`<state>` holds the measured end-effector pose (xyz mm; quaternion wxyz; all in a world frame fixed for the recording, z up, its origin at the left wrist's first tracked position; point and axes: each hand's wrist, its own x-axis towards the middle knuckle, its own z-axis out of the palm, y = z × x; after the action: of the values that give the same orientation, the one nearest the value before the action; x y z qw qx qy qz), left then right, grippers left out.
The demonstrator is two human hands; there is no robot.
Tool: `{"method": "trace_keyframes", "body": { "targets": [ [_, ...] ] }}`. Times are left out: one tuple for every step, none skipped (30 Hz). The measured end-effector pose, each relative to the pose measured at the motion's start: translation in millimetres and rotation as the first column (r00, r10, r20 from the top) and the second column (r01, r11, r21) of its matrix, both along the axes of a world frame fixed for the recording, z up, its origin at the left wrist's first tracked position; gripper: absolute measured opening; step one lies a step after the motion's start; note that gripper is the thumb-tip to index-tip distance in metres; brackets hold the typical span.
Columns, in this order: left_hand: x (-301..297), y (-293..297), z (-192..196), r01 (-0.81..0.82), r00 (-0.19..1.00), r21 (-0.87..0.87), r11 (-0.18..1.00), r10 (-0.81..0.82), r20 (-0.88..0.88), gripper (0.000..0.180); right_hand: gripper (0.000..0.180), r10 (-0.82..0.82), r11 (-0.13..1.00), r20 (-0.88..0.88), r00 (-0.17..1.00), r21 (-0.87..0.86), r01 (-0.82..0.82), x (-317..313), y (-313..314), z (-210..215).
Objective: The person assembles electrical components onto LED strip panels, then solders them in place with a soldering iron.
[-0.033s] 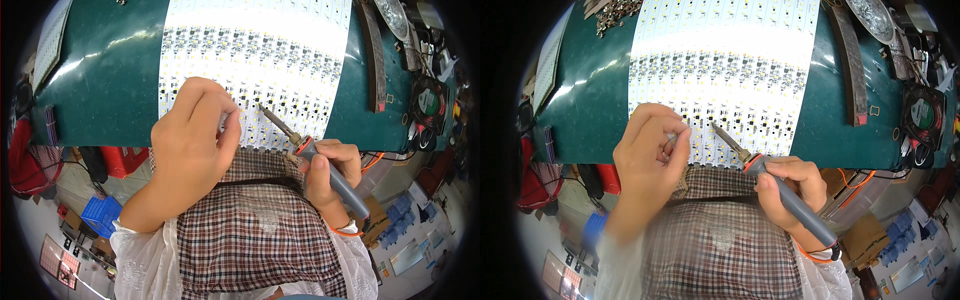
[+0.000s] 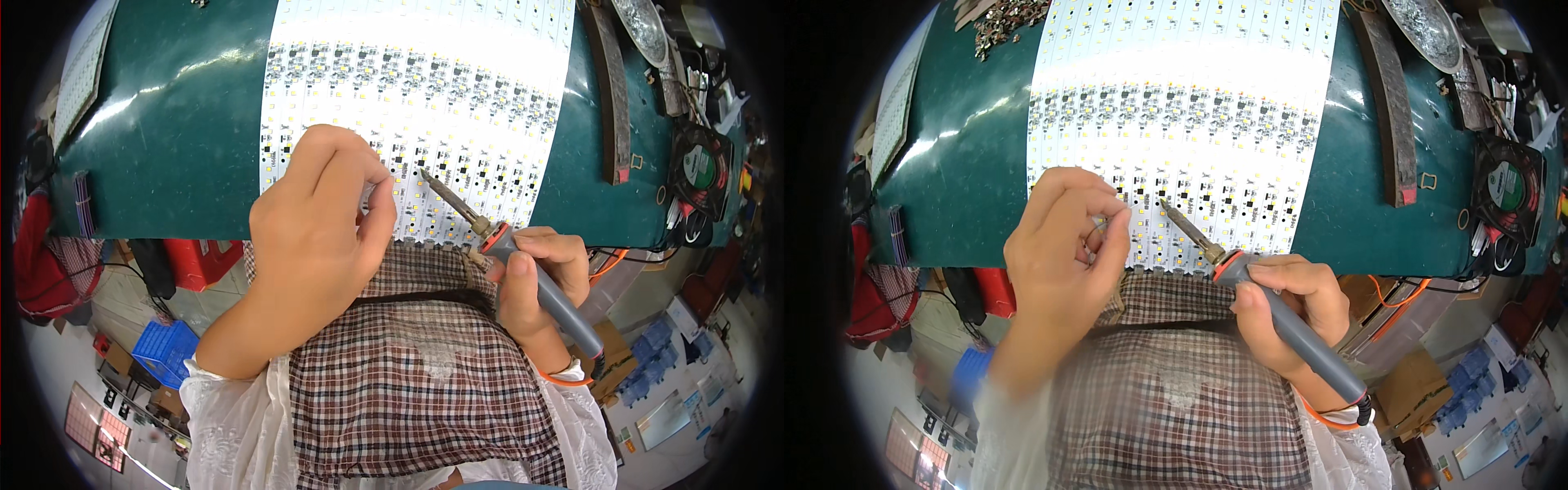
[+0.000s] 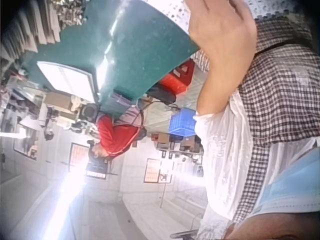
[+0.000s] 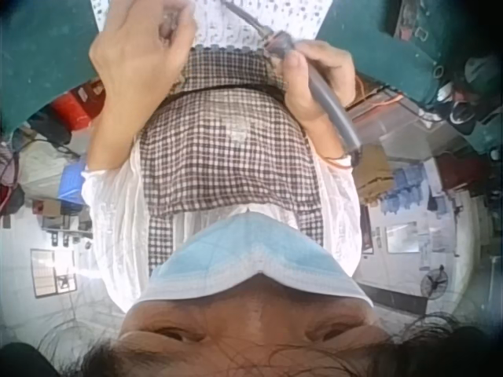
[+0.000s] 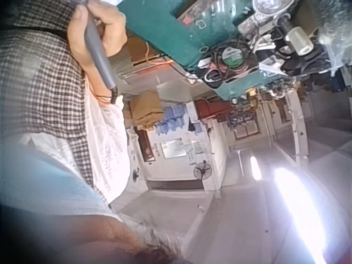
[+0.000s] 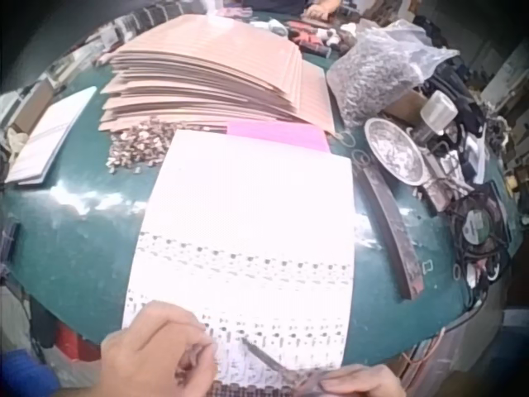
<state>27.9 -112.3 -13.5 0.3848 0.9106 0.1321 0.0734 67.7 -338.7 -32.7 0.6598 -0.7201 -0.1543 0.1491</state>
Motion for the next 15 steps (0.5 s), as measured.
{"method": "trace_keyframes", "body": {
  "targets": [
    [-1, 0, -4, -0.001, 1.0, -0.001, 1.0, 0.001, 0.0, 0.022, 0.024, 0.001, 1.0, 0.0, 1.0, -0.001, -0.001, 0, 1, 0],
    [-1, 0, -7, 0.01, 1.0, 0.021, 1.0, -0.011, 0.016, 0.022, 0.025, 0.008, 1.0, -0.006, 1.0, -0.018, -0.008, 0, 2, 1],
    [-2, 0, -9, 0.021, 0.999, 0.043, 0.999, -0.023, 0.032, 0.023, 0.025, 0.015, 0.999, -0.012, 1.0, -0.034, -0.016, -1, 3, 1],
    [-1, 0, -10, 0.02, 0.999, 0.042, 0.999, -0.022, 0.032, 0.023, 0.025, 0.016, 0.999, -0.012, 1.0, -0.035, -0.017, -1, 3, 0],
    [0, -1, -10, 0.013, 0.999, 0.046, 0.999, -0.014, 0.038, 0.019, 0.026, 0.022, 0.998, -0.004, 1.0, -0.055, -0.022, -2, 3, -1],
    [1, -1, -10, 0.005, 0.999, 0.051, 0.999, -0.007, 0.044, 0.017, 0.026, 0.027, 0.997, 0.003, 1.0, -0.075, -0.027, -3, 3, -2],
    [1, -1, -11, 0.004, 0.999, 0.049, 0.999, -0.006, 0.044, 0.017, 0.026, 0.028, 0.997, 0.003, 1.0, -0.076, -0.028, -3, 5, -2],
    [1, -1, -11, 0.006, 0.999, 0.049, 0.999, -0.008, 0.039, 0.017, 0.026, 0.019, 0.998, -0.003, 1.0, -0.055, -0.019, -3, 6, -3],
    [1, 0, -12, 0.008, 0.999, 0.049, 0.999, -0.01, 0.034, 0.018, 0.026, 0.01, 0.999, -0.009, 1.0, -0.033, -0.01, -3, 7, -3],
    [1, 0, -12, 0.007, 0.999, 0.048, 0.999, -0.009, 0.034, 0.018, 0.026, 0.011, 0.999, -0.009, 1.0, -0.034, -0.012, -3, 8, -3],
    [1, 0, -13, 0.025, 0.999, 0.063, 0.998, -0.028, 0.045, 0.02, 0.026, 0.012, 0.999, -0.009, 1.0, -0.038, -0.012, -3, 8, -2],
    [1, 0, -14, 0.042, 0.997, 0.078, 0.996, -0.047, 0.056, 0.023, 0.026, 0.012, 0.999, -0.008, 1.0, -0.041, -0.013, -3, 8, -2],
    [1, 1, -14, 0.042, 0.997, 0.077, 0.996, -0.046, 0.056, 0.023, 0.026, 0.013, 0.999, -0.008, 1.0, -0.042, -0.013, -3, 7, -2],
    [1, 1, -14, 0.05, 0.997, 0.076, 0.996, -0.055, 0.06, 0.023, 0.026, 0.007, 0.999, -0.013, 1.0, -0.053, -0.008, -3, 7, -2],
    [2, 1, -14, 0.059, 0.996, 0.074, 0.996, -0.064, 0.065, 0.022, 0.025, 0.001, 0.998, -0.019, 1.0, -0.065, -0.003, -4, 6, -2]
  ]
}}
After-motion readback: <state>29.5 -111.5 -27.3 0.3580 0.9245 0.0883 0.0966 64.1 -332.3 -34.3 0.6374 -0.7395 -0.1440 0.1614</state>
